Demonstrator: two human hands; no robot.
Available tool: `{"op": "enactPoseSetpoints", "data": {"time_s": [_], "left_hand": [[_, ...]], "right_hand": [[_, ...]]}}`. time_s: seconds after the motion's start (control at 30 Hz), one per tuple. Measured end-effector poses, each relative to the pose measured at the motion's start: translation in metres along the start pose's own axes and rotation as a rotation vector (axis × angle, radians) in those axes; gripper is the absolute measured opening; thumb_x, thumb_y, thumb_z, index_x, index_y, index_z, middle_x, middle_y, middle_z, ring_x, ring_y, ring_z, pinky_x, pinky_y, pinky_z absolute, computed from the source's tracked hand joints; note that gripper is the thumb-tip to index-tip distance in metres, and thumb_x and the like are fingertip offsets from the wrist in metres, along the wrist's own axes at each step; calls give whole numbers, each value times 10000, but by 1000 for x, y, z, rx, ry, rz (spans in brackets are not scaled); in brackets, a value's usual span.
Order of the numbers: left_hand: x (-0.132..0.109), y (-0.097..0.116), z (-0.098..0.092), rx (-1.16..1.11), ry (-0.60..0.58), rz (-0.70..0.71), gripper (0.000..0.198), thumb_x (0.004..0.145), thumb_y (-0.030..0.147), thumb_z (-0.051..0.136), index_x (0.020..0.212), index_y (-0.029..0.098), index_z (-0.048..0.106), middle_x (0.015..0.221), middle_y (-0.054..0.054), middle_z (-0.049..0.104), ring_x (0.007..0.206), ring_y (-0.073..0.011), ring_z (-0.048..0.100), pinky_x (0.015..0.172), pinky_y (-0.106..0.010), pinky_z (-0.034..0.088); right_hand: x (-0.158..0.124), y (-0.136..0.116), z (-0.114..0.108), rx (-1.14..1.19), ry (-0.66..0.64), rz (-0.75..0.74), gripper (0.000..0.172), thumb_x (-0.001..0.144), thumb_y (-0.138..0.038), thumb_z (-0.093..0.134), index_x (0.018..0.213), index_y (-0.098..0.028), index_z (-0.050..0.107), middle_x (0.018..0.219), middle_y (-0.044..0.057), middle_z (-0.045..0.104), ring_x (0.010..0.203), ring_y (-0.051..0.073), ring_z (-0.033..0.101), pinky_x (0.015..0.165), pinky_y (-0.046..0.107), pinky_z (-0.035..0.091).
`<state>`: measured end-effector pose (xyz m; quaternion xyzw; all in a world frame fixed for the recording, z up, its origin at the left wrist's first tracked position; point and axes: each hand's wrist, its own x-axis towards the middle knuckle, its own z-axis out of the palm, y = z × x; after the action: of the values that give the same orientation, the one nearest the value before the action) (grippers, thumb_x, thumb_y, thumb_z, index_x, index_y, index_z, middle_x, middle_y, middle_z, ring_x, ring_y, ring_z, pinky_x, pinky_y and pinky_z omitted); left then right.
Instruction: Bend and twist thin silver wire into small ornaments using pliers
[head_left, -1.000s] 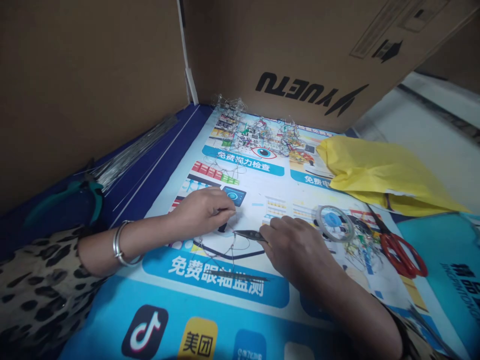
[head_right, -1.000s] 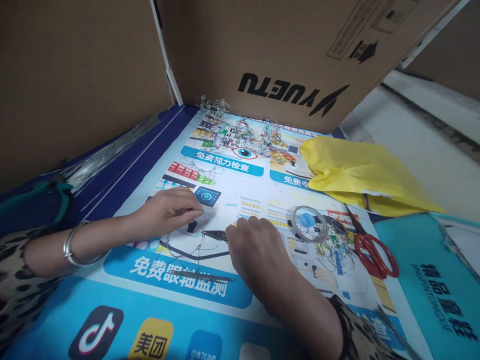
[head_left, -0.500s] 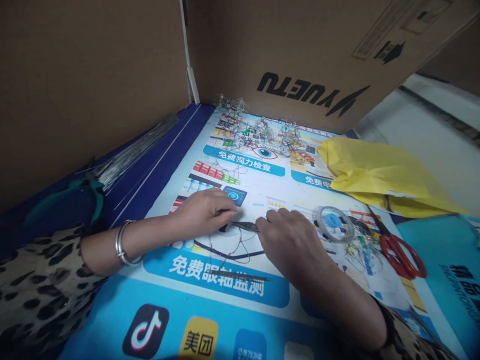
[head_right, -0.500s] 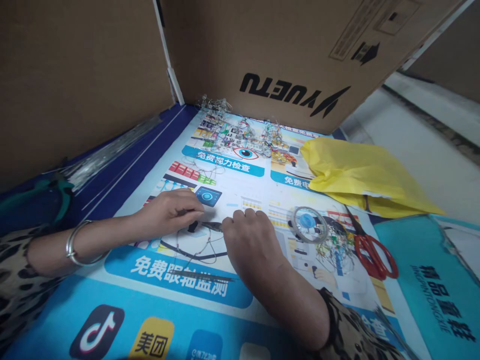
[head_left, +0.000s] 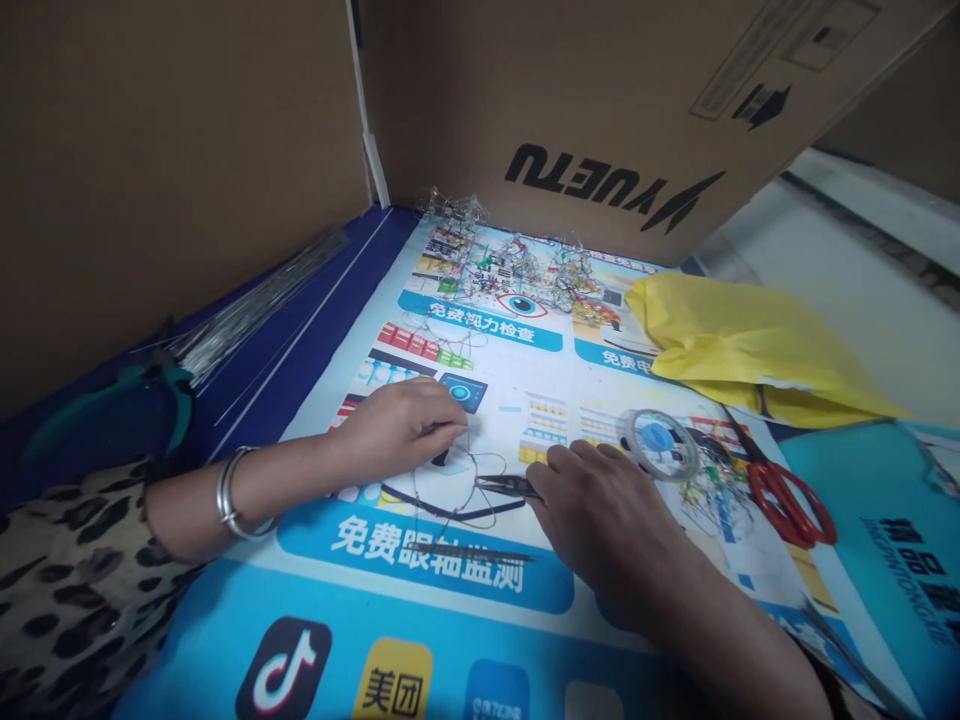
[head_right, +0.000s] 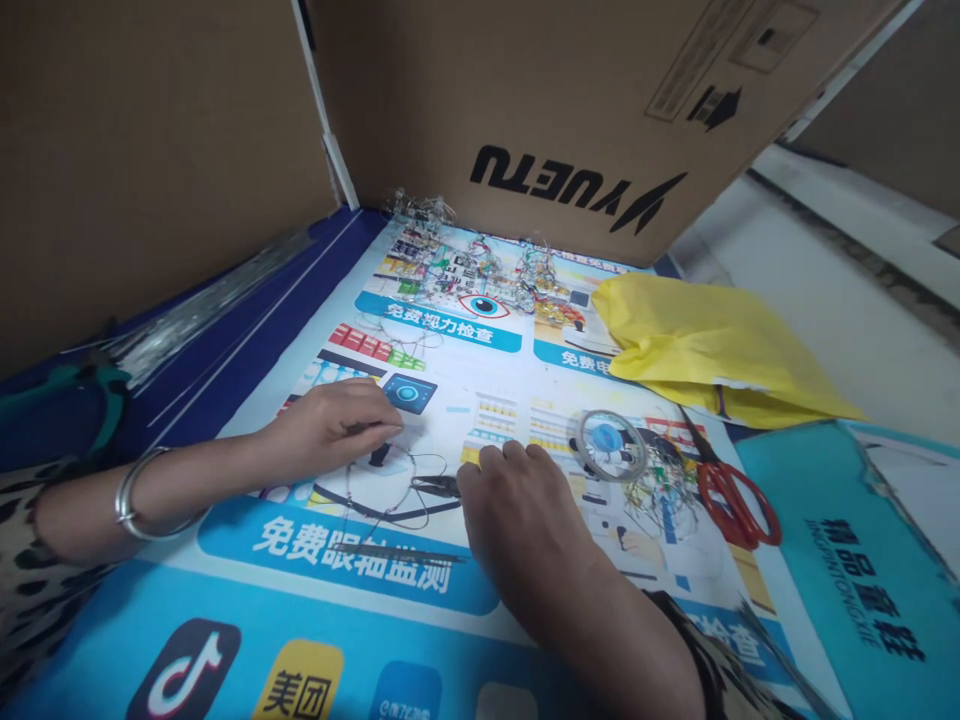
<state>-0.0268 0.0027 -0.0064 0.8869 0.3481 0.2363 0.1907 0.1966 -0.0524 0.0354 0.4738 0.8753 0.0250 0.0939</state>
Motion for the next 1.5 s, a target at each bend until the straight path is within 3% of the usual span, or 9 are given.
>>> {"op": "enactPoseSetpoints", "data": {"time_s": [0.37,1.23,1.5], "left_hand": [[-3,-1,2,165,52,208,241,876,232,429,754,201,634,717,-45,623,723,-165,553,689,-302,447],[-2,-7,0,175,43,323,187,853,172,470,762,172,633,699,-49,609,708,-173,536,658,-303,418],[-1,-5,1,146,65,273,170,853,173,473,768,164,619,680,-40,591,685,-162,524,651,-288,415]], "right_hand": [[0,0,0,5,-15,13,114,803,-169,535,710,-213,583,695,20,587,647,170,502,564,299,211],[-6,3,-8,9,-16,10,133,832,-218,537,705,-212,579,679,19,592,618,174,518,535,297,176],[-4,3,-3,-5,-60,16,122,841,-222,527,736,-214,589,706,28,602,640,173,523,544,298,185]]}}
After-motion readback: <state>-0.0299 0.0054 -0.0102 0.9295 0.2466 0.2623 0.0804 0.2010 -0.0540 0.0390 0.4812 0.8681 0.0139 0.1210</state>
